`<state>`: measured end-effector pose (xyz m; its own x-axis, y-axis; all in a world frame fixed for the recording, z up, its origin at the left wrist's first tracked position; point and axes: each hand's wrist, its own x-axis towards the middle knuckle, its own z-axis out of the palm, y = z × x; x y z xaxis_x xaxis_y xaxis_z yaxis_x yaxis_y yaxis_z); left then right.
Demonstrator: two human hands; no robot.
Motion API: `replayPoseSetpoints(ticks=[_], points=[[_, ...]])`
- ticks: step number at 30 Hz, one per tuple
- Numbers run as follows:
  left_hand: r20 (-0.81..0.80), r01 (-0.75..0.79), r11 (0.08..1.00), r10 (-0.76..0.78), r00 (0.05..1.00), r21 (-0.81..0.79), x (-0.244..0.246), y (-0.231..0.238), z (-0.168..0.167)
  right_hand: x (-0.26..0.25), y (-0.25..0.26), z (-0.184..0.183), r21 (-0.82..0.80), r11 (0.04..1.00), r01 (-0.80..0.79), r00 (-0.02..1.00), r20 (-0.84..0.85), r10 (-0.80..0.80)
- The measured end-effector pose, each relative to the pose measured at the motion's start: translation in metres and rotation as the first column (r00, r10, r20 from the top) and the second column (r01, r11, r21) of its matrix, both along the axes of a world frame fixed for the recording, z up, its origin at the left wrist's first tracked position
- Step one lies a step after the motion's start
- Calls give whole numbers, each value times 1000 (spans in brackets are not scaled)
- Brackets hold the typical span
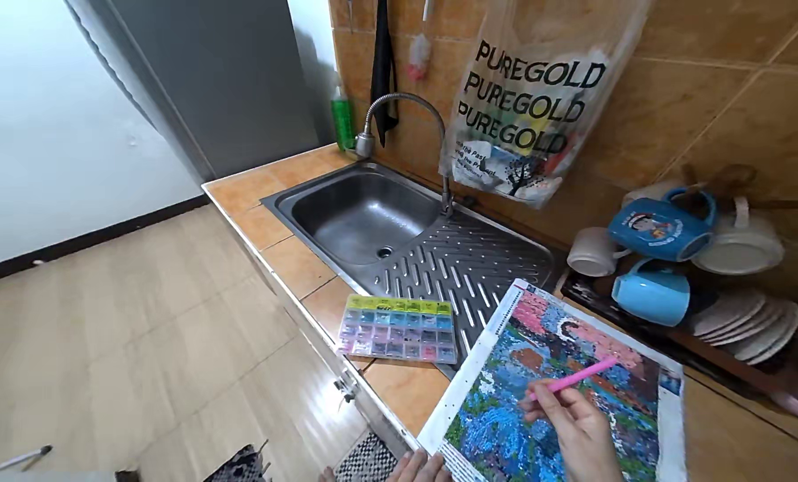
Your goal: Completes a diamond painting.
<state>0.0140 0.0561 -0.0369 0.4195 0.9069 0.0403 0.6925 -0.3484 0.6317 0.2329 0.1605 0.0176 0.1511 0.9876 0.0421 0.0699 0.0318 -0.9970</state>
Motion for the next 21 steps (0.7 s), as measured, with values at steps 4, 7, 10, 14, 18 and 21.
replayPoseSetpoints(ticks=[4, 7, 10, 14, 18, 21], points=[[-26, 16, 998, -14, 1000, 53, 2, 3, -4, 6, 4, -7, 14, 999, 43, 999, 22, -43], [-50, 25, 995, -20, 999, 92, 3, 5, -7, 12, 13, -14, 12, 999, 29, 990, 140, -31], [-76, 31, 996, -25, 997, 84, 2, 6, -5, 13, 24, -20, 75, 995, -65, 866, 499, 19], [-75, 30, 996, -24, 997, 80, 2, 5, -7, 0, 37, -16, -67, 970, -233, 566, 802, 191], [-90, 26, 997, -19, 996, 69, 2, 3, -7, -17, 55, -7, -426, 876, -227, 314, 819, 480], [-76, 6, 998, -1, 997, 65, 2, 1, -10, -25, 61, -9, -525, 826, -208, 232, 793, 563]])
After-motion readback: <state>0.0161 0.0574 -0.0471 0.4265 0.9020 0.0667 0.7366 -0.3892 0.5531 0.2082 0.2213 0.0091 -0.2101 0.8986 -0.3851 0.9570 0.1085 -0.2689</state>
